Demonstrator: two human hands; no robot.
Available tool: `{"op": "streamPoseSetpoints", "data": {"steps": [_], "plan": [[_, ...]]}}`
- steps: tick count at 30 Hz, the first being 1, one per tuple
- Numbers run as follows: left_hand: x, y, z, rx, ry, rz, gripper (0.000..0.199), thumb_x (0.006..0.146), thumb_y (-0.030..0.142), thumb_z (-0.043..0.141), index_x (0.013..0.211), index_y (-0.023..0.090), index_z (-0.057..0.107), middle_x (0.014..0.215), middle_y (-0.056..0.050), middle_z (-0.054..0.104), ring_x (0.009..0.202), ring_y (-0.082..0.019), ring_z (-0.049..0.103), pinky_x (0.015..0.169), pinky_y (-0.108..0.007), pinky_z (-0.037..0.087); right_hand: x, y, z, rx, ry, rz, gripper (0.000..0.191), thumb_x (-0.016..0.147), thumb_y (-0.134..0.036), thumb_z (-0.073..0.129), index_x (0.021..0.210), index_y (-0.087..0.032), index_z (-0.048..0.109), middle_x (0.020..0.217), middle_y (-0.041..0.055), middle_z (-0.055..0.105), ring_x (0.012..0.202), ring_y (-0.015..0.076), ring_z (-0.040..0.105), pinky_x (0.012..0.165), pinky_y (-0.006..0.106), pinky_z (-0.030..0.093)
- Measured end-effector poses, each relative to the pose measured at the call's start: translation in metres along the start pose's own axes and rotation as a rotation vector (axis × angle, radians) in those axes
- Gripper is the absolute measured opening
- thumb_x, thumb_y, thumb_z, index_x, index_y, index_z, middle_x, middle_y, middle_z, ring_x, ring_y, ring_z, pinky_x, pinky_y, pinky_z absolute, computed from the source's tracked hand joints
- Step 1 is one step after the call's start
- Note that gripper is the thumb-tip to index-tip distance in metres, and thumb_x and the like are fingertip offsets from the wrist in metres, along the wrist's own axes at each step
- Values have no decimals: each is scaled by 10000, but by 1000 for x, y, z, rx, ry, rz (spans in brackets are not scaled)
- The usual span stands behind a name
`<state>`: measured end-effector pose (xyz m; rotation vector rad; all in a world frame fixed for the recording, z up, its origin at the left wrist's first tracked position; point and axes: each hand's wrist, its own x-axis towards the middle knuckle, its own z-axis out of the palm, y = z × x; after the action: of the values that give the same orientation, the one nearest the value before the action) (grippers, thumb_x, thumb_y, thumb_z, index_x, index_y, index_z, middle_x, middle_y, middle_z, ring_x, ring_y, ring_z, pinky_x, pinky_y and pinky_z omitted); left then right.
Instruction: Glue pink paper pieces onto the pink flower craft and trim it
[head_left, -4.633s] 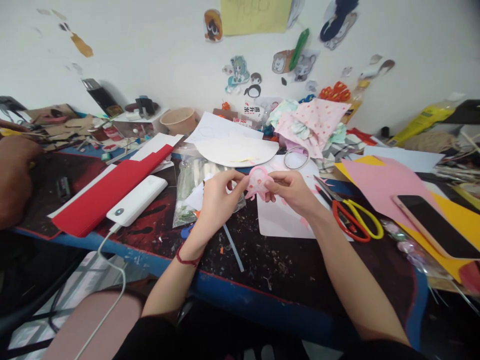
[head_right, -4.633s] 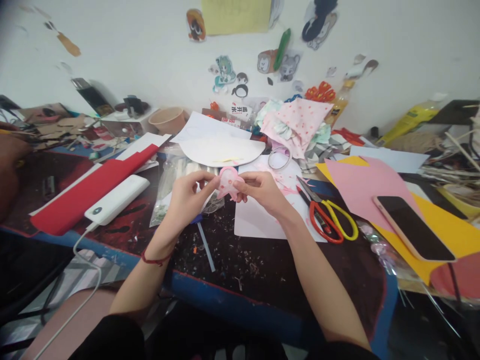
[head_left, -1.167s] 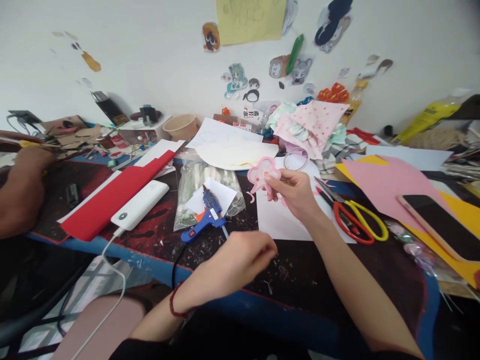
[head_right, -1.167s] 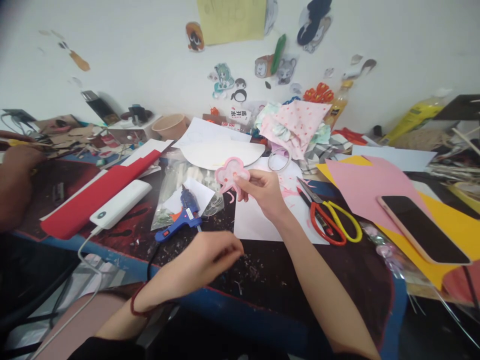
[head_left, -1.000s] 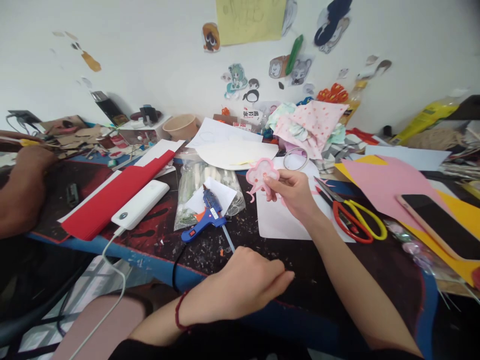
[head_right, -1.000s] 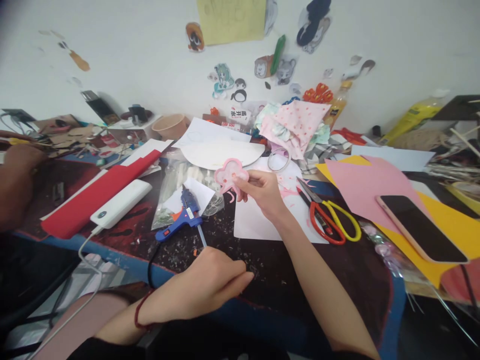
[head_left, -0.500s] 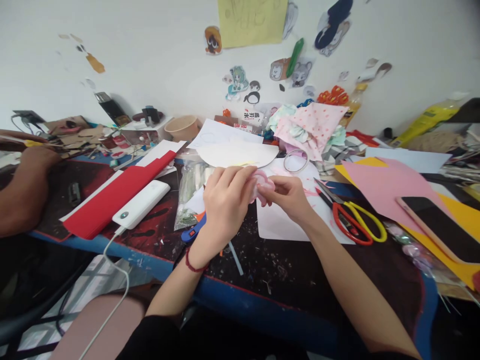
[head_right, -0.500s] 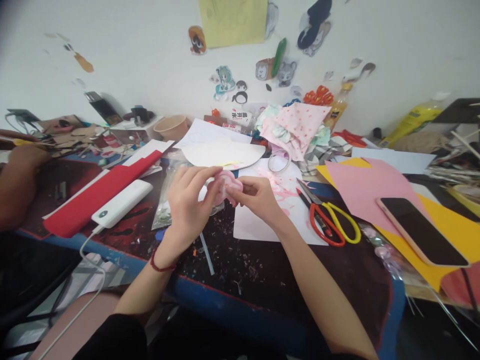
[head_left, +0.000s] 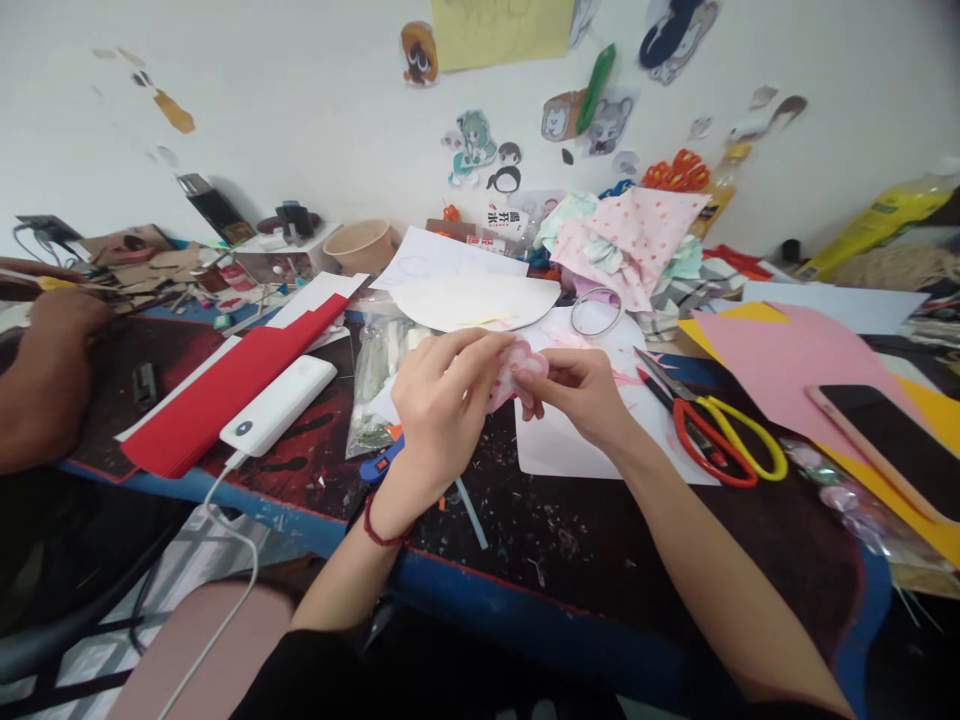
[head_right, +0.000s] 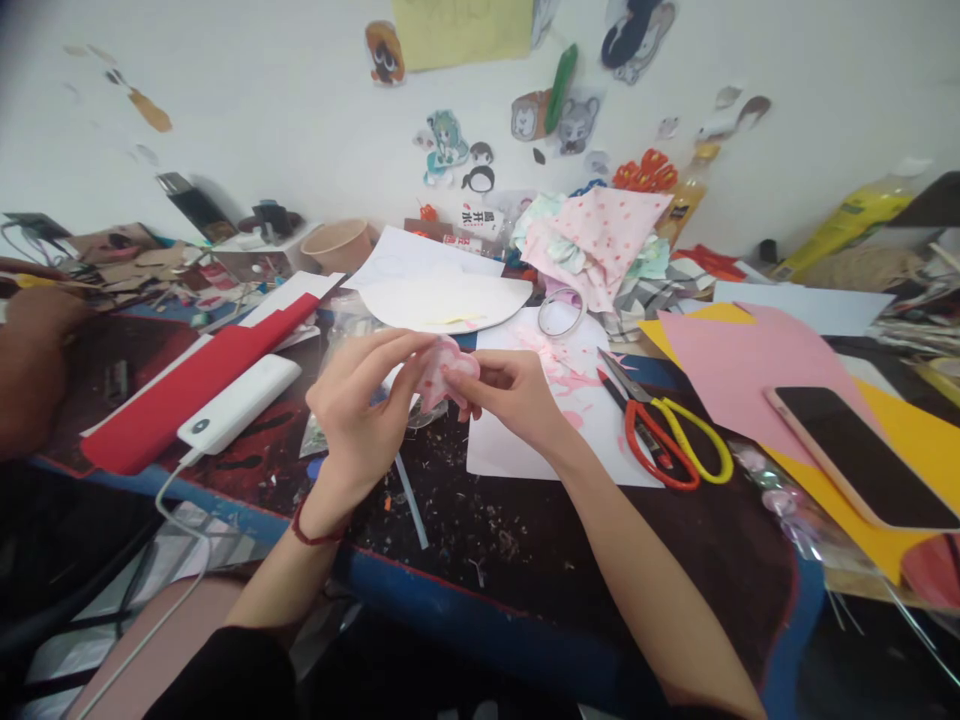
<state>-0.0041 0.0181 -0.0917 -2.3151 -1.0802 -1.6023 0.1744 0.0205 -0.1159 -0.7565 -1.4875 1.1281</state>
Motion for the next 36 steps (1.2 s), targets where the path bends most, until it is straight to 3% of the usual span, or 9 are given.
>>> {"op": "streamPoseSetpoints", "data": {"steps": [10, 17, 23, 28, 33, 36], "plan": [[-1, 2, -1, -89, -2, -97, 136, 952, 174, 669, 1062, 183, 749, 895, -23, 789, 747, -111, 672, 741, -258, 533, 0, -2, 4, -18, 77, -27, 241, 901, -427, 723, 803, -210, 762, 571, -19, 664, 487, 98, 577, 475, 267, 472], [-1, 5, -6, -316, -117, -404, 162, 953, 314, 678, 1032, 197, 757, 912, -19, 798, 741, -113, 695, 690, -247, 553, -1, -3, 4, -36, 84, -78, 238, 931, -379, 693, 771, -214, 755, 570, -23, 651, 489, 98, 570, 489, 269, 470], [3, 3, -10, -447, -174, -524, 141, 913, 335, 720, 915, 203, 772, 860, -21, 782, 683, -116, 669, 654, -260, 565, -2, -3, 4, -101, 65, -82, 279, 957, -402, 650, 766, -221, 744, 566, -21, 657, 491, 99, 568, 503, 276, 481], [5, 1, -11, -499, -186, -577, 138, 888, 338, 744, 865, 203, 761, 811, -20, 764, 667, -121, 662, 626, -259, 558, -2, -4, 5, -126, 49, -88, 320, 975, -392, 616, 735, -216, 734, 565, -17, 650, 503, 100, 568, 520, 280, 489], [3, 3, -11, -480, -209, -561, 124, 910, 313, 713, 876, 201, 756, 811, -12, 761, 654, -115, 661, 617, -261, 544, -2, -1, 7, -74, 120, -71, 158, 892, -365, 735, 848, -220, 779, 574, -30, 665, 484, 100, 584, 466, 265, 471], [1, 6, -11, -432, -240, -534, 110, 920, 290, 698, 880, 204, 753, 799, -3, 757, 644, -107, 652, 606, -254, 526, -3, 0, 7, -58, 137, -53, 160, 882, -364, 750, 816, -221, 777, 617, -25, 701, 468, 99, 609, 458, 262, 498]]}}
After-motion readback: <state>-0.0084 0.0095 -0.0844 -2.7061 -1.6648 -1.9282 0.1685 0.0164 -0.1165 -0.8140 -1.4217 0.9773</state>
